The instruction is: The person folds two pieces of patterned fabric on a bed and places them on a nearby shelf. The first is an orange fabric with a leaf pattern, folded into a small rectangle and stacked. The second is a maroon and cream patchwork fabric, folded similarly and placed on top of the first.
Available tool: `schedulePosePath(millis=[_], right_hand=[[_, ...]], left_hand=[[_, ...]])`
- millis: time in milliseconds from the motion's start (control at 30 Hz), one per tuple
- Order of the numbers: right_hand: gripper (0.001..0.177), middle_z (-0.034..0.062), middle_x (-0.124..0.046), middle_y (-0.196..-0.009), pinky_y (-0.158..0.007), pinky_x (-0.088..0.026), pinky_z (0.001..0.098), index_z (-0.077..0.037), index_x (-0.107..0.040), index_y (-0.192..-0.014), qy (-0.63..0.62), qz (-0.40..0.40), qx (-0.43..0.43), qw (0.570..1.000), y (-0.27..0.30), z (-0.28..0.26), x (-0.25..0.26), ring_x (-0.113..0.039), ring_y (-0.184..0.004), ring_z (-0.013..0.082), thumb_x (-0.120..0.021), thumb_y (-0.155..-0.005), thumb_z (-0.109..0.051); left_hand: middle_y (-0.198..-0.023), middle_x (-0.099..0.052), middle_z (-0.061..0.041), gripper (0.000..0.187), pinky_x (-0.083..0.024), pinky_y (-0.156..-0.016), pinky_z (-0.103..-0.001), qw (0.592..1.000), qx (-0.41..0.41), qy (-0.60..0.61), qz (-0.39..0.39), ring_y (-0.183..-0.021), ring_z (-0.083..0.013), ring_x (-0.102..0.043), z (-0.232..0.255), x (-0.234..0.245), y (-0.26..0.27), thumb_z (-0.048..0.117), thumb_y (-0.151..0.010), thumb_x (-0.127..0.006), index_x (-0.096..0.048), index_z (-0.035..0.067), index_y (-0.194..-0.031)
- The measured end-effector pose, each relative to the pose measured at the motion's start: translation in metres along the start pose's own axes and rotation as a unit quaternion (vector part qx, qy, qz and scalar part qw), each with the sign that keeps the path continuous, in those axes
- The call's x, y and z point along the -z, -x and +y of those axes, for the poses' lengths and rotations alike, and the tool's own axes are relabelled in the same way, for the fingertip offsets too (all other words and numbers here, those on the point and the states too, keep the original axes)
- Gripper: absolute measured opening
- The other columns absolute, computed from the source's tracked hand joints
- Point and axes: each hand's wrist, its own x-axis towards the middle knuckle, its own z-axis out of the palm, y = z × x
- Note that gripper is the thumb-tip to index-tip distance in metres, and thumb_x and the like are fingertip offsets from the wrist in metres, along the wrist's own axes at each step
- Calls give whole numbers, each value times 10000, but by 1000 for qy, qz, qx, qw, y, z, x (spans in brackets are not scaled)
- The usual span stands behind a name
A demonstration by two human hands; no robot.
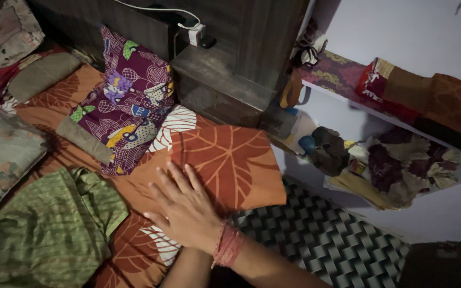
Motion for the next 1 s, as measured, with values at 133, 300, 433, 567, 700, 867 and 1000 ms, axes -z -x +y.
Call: schedulePosePath(millis=[133,300,433,567,700,867,1000], right_hand=[[611,221,-429,-1622,-1305,-124,605,-115,-554,-1505,12,-41,18,999,-2,13,-5,-275,-1577,391,-388,-1066,-506],[683,226,-331,-1661,-1262,-116,592,-176,-395,-1589,57,-50,-8,997,-25,55,3,-225,-1545,423,-190,-1080,-583],[698,212,-243,-1650,-1208,-124,552,-214,-306,-1599,78,-82,-74,991,-35,91,20,-175,-1519,445,-128,-1057,-616],[761,133,-353,-1619,-1238,-171,506,-200,-306,-1612,21,-160,-189,969,-23,122,46,-311,-1495,364,-84,-1021,-625],[814,59,-474,-1619,-1234,-364,390,-162,-415,-1560,-90,-147,-263,949,1,156,69,-502,-1463,268,-47,-1017,-642],[861,113,-347,-1622,-1182,-246,451,-115,-366,-1573,-225,-57,-375,898,46,205,80,-310,-1481,316,-122,-985,-695],[834,162,-533,-1511,-1075,-447,425,-54,-511,-1483,-515,64,-471,713,83,220,74,-524,-1355,287,-331,-991,-702]], left_hand=[[-1663,-307,-143,649,-357,-1192,-374,1000,-9,6,-4,-1483,-259,-377,-3,4,4,518,-1091,-300,-218,173,-1634],[-1663,-302,-137,652,-359,-1190,-369,1000,-20,13,-13,-1480,-247,-376,-7,9,6,529,-1090,-292,-206,182,-1636],[-1663,-298,-132,655,-362,-1188,-366,999,-32,20,-15,-1477,-238,-375,-13,7,2,537,-1090,-286,-197,189,-1637],[-1663,-312,-113,650,-384,-1177,-357,999,38,-23,-10,-1478,-220,-387,-16,-2,6,533,-1081,-260,-207,195,-1633],[-1647,-335,-119,654,-388,-1175,-370,998,56,-31,-22,-1466,-231,-399,-18,-15,13,535,-1074,-284,-234,178,-1620],[-1627,-363,-126,660,-393,-1172,-386,998,34,-35,-31,-1452,-245,-416,-12,-33,11,537,-1065,-313,-267,158,-1604],[-1611,-385,-132,665,-398,-1169,-400,998,18,-40,-45,-1441,-256,-429,-8,-47,4,538,-1058,-337,-293,142,-1591]])
